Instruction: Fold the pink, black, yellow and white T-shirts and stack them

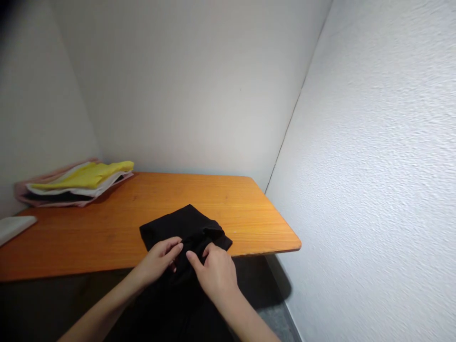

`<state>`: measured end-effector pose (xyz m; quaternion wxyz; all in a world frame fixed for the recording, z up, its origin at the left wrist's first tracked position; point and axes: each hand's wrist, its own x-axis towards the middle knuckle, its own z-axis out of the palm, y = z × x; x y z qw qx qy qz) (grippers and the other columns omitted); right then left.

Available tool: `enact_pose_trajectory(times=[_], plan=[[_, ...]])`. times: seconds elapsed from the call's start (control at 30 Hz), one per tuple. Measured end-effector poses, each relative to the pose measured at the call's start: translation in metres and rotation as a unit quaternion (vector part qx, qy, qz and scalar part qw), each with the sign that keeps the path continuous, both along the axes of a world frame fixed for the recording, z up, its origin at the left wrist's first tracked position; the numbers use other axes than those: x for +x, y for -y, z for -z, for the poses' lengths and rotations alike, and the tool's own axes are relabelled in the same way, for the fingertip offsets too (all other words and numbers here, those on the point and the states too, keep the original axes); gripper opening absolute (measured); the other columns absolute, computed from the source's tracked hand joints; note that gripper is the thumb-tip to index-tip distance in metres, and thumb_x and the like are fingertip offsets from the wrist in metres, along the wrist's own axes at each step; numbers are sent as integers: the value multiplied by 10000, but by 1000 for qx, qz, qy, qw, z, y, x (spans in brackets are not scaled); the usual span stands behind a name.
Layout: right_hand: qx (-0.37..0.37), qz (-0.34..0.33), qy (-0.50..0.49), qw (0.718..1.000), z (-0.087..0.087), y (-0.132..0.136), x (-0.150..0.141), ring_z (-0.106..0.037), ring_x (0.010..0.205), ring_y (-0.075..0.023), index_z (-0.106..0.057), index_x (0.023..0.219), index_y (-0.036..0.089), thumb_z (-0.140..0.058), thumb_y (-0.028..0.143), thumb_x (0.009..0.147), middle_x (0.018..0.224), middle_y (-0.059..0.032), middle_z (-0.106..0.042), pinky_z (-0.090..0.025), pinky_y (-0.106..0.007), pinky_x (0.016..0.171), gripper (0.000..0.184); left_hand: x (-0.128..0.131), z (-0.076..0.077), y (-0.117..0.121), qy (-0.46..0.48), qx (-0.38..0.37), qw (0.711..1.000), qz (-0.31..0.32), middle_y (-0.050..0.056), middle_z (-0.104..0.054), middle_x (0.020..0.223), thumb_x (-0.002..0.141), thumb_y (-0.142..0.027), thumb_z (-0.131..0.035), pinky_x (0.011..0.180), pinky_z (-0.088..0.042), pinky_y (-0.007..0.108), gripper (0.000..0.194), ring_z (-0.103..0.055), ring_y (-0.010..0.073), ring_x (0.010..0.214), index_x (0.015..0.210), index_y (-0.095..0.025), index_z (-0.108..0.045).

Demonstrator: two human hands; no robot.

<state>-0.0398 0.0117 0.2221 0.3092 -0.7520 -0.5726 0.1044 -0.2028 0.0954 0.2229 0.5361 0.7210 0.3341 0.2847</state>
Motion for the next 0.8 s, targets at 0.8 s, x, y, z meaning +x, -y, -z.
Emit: enact_pose_trajectory(times=[0.8], plan=[[514,154,260,803,-91,29,-53,-584,723,-169,-588,1014,181,-501,302,912,872,-40,-624,-430,-298,667,181,-234,-63,-80,57,553,719,-418,-21,-503,694,949,-437,-459,679,-343,231,351,-471,115,654,942,-156,-670]])
